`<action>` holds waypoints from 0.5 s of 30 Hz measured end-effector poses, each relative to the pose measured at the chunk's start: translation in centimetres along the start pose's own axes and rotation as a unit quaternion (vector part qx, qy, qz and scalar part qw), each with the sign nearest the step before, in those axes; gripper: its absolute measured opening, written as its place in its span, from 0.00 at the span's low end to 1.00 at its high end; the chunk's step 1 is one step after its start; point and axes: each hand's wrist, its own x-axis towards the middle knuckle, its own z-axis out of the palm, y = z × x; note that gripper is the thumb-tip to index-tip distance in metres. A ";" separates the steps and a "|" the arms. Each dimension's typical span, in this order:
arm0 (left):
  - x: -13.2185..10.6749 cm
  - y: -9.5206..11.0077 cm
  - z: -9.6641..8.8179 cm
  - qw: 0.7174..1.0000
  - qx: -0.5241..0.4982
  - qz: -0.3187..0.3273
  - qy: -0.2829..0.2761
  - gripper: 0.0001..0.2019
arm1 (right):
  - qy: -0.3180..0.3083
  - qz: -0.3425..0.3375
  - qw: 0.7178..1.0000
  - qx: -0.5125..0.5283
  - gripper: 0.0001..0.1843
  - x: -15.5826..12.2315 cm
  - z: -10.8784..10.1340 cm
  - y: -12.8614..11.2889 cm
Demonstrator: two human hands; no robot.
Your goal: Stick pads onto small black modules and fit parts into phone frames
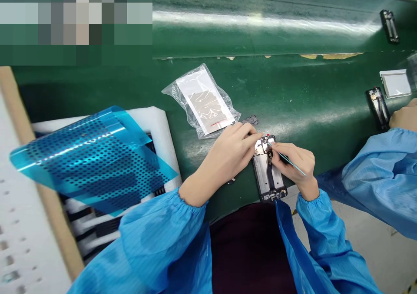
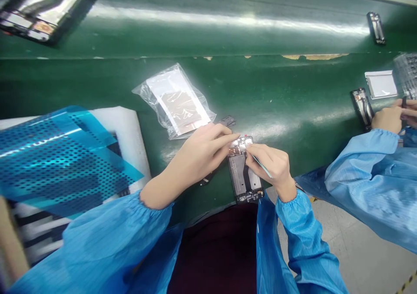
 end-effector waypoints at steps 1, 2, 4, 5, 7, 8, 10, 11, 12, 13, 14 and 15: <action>0.0 0.0 0.0 1.000 0.000 0.002 0.002 0.15 | 0.000 -0.002 1.000 -0.002 0.16 0.0 0.0 0.0; 0.0 0.0 0.0 1.000 -0.001 0.003 0.003 0.15 | -0.001 -0.002 1.000 -0.004 0.16 0.0 0.0 0.0; 0.0 0.0 0.0 1.000 -0.003 0.003 0.004 0.16 | 0.001 -0.002 1.000 -0.007 0.16 -0.1 0.0 0.0; 0.0 0.0 0.0 1.000 -0.004 0.001 0.004 0.16 | 0.002 -0.003 1.000 -0.007 0.16 -0.1 0.0 0.0; -0.1 0.0 0.1 1.000 -0.009 -0.002 0.003 0.16 | 0.001 -0.006 1.000 -0.005 0.15 -0.1 0.0 0.0; -0.1 -0.1 0.1 1.000 -0.013 -0.004 0.003 0.16 | 0.000 -0.008 1.000 -0.004 0.15 -0.2 0.0 0.0; -0.1 -0.3 0.3 1.000 -0.017 -0.005 0.003 0.16 | -0.004 -0.004 1.000 0.000 0.15 -0.3 0.0 0.1; -0.1 -0.4 0.4 1.000 -0.015 -0.006 0.005 0.16 | -0.005 0.001 1.000 0.000 0.14 -0.3 0.0 0.1; -0.1 -0.4 0.4 1.000 -0.011 -0.004 0.008 0.16 | -0.005 0.005 1.000 0.000 0.14 -0.4 0.0 0.1; -0.1 -0.5 0.5 1.000 -0.005 -0.003 0.012 0.16 | -0.003 0.009 1.000 0.000 0.14 -0.4 0.0 0.1; 0.0 -0.5 0.4 1.000 0.003 -0.001 0.017 0.16 | -0.002 0.012 1.000 0.000 0.14 -0.5 0.1 0.1; 0.0 -0.4 0.2 1.000 0.010 0.000 0.026 0.16 | 0.001 0.013 1.000 0.000 0.14 -0.6 0.2 0.1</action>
